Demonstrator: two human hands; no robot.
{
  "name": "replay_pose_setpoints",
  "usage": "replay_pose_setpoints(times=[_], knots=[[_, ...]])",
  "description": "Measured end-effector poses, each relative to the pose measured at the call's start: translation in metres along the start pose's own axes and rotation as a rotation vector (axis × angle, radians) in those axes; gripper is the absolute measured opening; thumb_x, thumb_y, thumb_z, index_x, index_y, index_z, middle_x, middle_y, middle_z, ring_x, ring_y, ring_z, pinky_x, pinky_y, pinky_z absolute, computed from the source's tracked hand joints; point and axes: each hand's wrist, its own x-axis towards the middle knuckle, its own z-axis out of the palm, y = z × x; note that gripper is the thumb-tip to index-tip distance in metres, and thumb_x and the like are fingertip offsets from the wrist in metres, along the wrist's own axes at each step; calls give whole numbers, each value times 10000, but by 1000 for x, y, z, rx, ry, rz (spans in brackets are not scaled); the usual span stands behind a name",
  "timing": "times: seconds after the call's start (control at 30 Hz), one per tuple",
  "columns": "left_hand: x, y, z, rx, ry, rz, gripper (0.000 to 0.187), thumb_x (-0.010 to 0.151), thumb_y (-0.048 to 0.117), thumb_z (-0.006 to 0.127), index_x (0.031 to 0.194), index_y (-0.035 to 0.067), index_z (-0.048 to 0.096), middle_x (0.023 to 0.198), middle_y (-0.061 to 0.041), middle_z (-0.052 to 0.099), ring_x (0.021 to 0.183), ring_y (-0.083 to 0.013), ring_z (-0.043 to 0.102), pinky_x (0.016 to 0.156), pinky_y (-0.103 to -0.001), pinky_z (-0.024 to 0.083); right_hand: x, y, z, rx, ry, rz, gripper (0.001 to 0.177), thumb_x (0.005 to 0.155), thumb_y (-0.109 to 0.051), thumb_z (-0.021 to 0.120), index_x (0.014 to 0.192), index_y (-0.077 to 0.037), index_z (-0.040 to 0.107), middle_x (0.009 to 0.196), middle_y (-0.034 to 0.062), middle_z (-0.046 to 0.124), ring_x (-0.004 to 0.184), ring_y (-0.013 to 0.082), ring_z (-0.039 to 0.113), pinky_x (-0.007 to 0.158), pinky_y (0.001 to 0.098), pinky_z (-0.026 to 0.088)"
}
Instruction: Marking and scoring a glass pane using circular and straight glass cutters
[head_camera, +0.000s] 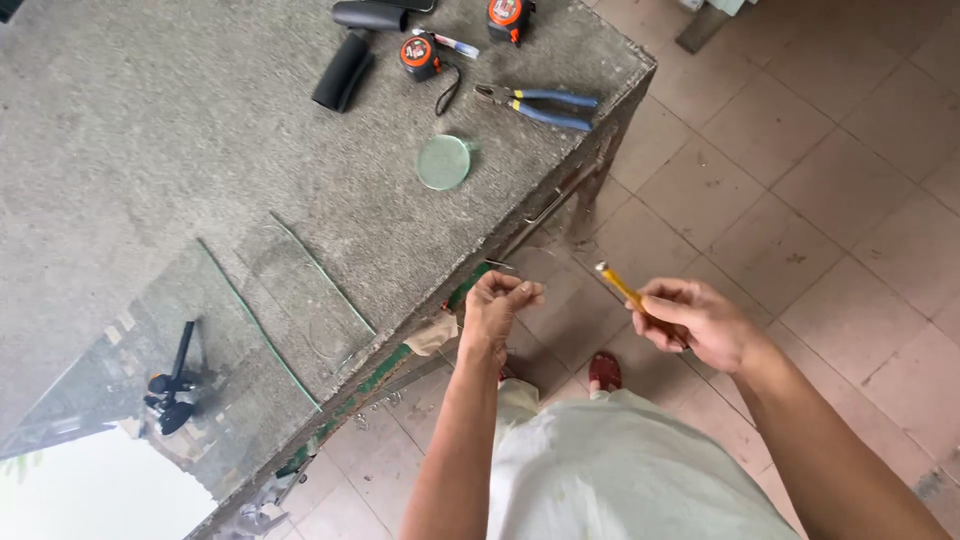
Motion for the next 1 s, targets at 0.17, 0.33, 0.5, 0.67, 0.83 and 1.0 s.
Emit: replay_pose_setpoints(times=[0.17,0.33,0.5,0.67,0.83,1.0], knots=[[1,7,8,-33,-1,-14,147,852,18,762,933,18,639,857,-176,761,696,-200,746,611,-239,567,7,14,-7,-9,7,-33,212,1001,-98,628,892,76,683,652,201,649,439,181,505,340,248,353],[-10,26,-9,-122,60,-32,141,869,42,739,957,61,630,916,-122,786,770,-193,784,594,-166,492,4,12,2,-130,175,-22,227,1019,-151,653,938,59,686,666,191,633,455,182,510,340,259,393],[21,21,-43,-347,177,-70,159,883,18,711,996,94,629,988,-127,795,840,-212,781,679,-242,549,-9,49,-15,-324,304,164,189,994,-163,688,945,18,668,668,149,624,502,167,481,400,284,346],[85,62,-62,-449,316,-90,160,920,-53,652,982,82,594,830,-115,715,758,-198,750,591,-264,522,-23,104,-28,-397,408,202,179,954,-170,717,867,-13,720,638,121,624,478,173,410,406,319,284],[121,95,-63,-335,204,37,155,921,11,707,1027,122,688,861,-49,750,761,-146,731,693,-296,512,-34,155,-20,-221,476,307,178,948,-113,737,922,60,706,637,193,611,453,225,385,410,336,226],[103,102,-84,-454,77,104,107,888,108,750,991,135,735,773,-16,726,707,-105,677,655,-262,421,-5,135,50,-134,424,305,317,951,15,651,1262,70,684,717,243,585,555,281,517,475,370,390]])
